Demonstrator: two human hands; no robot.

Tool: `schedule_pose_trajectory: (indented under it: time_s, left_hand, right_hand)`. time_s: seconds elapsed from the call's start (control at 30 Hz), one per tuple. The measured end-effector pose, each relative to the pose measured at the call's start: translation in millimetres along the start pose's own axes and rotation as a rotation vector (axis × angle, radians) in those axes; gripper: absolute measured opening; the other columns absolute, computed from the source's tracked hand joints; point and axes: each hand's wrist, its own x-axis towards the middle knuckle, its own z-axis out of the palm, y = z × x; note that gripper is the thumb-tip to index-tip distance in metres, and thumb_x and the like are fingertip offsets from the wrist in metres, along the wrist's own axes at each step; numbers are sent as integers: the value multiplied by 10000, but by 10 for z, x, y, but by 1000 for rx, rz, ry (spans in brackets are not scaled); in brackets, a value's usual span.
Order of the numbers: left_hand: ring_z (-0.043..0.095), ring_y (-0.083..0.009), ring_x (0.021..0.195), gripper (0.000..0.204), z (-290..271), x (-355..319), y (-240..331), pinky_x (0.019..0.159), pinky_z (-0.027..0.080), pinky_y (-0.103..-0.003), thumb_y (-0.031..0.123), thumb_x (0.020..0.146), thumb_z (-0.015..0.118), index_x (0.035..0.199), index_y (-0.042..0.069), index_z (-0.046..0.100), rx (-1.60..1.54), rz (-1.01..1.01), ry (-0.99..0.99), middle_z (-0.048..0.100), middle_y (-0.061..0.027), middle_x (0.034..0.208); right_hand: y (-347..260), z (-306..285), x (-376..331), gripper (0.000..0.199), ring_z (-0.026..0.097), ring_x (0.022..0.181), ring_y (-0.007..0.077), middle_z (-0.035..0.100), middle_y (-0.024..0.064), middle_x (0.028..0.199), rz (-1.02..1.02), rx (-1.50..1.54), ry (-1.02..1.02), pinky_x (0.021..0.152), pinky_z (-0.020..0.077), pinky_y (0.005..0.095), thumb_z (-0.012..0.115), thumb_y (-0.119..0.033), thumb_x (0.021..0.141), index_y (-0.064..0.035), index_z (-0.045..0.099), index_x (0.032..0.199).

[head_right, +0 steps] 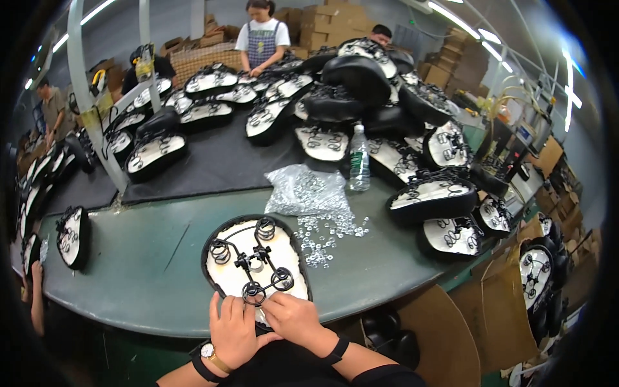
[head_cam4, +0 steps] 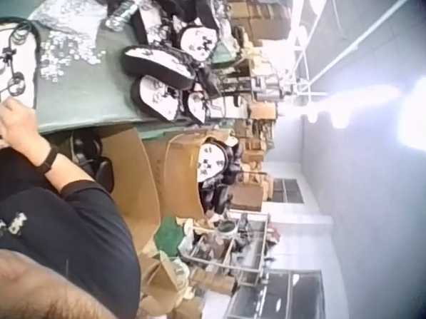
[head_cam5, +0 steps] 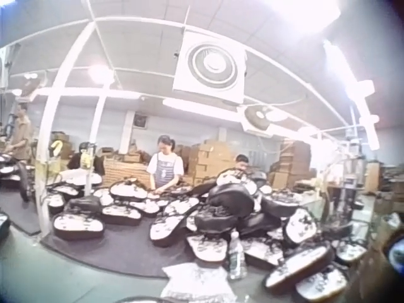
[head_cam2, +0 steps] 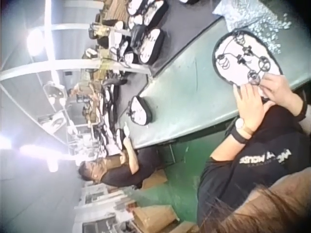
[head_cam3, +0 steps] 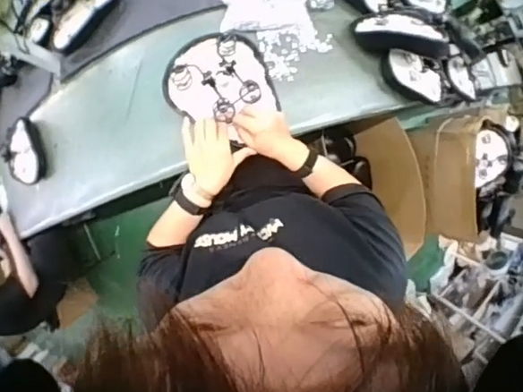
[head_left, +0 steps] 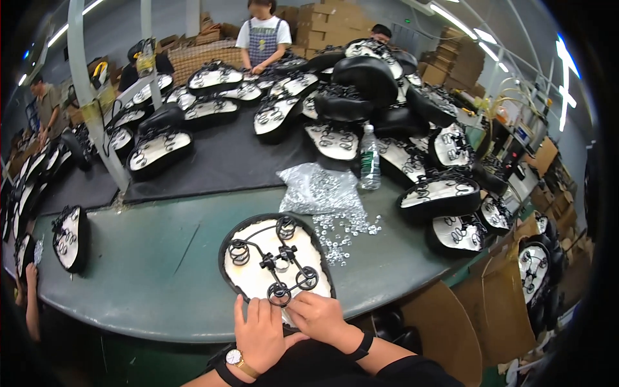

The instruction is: The person picks up a nut from the table, places it onto a bolt on the bicycle seat frame, and repeats this for the other bolts before placing the finished seat into a cardboard box.

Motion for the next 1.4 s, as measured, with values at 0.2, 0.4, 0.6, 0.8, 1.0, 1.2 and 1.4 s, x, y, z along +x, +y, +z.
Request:
schedule_pose_trajectory:
  time_s: [0.2,0.4,0.6,0.8,1.0,1.2,1.4]
  left_hand:
    - [556,-298,1085,874,67,-17,14,1124,346,-641,726,694,739,1116,-37,675,52,-13,49,602,-113,1050]
    - [532,-333,1171,935,123,-34,15,1134,322,-661,733,699,741,1241,-20,621,-4,-43,34,587,-145,1126]
    - [493,-366,1254,1053,244,-79,-4,1152,289,-685,766,722,711,1364,-52,546,12,-81,-17,571,-197,1244]
    - [453,-393,1355,1073,298,-166,-70,1186,279,-650,717,808,684,1472,-92,449,-32,-89,-78,534,-246,1382]
    - [453,-446,1325,1069,344,-177,-83,1170,293,-667,720,791,707,1429,-104,471,-39,-52,-31,509,-290,1360]
    - [460,-399,1336,1075,308,-172,-58,1172,294,-662,670,794,733,1485,-96,429,-39,-71,-43,535,-244,1361]
    - [458,-401,1332,1012,283,-150,-65,1161,306,-672,642,783,752,1430,-88,480,-67,-84,-55,531,-248,1362]
  right_hand:
    - [7,8,29,141,672,681,218,602,9,801,15,-64,-81,537,527,358,724,-147,851,-135,726,991]
    - [54,-12,46,62,656,643,221,583,7,750,-59,-15,-63,530,528,353,729,-152,839,-130,730,896]
    - [19,-9,50,107,648,620,218,580,15,739,-17,13,7,511,517,358,734,-149,829,-139,754,934]
    - [-12,-45,61,51,610,567,213,550,21,700,-75,27,64,482,487,345,731,-117,816,-126,713,863]
    - [-10,-58,73,97,602,566,202,538,10,686,-41,-46,-96,488,482,341,747,-127,807,-126,737,903]
    - [14,-38,19,130,607,571,201,542,16,685,-54,16,51,491,483,347,752,-149,812,-127,742,940]
    - [29,-82,36,196,621,603,208,549,9,715,-62,82,12,510,492,355,746,-178,827,-133,753,1017]
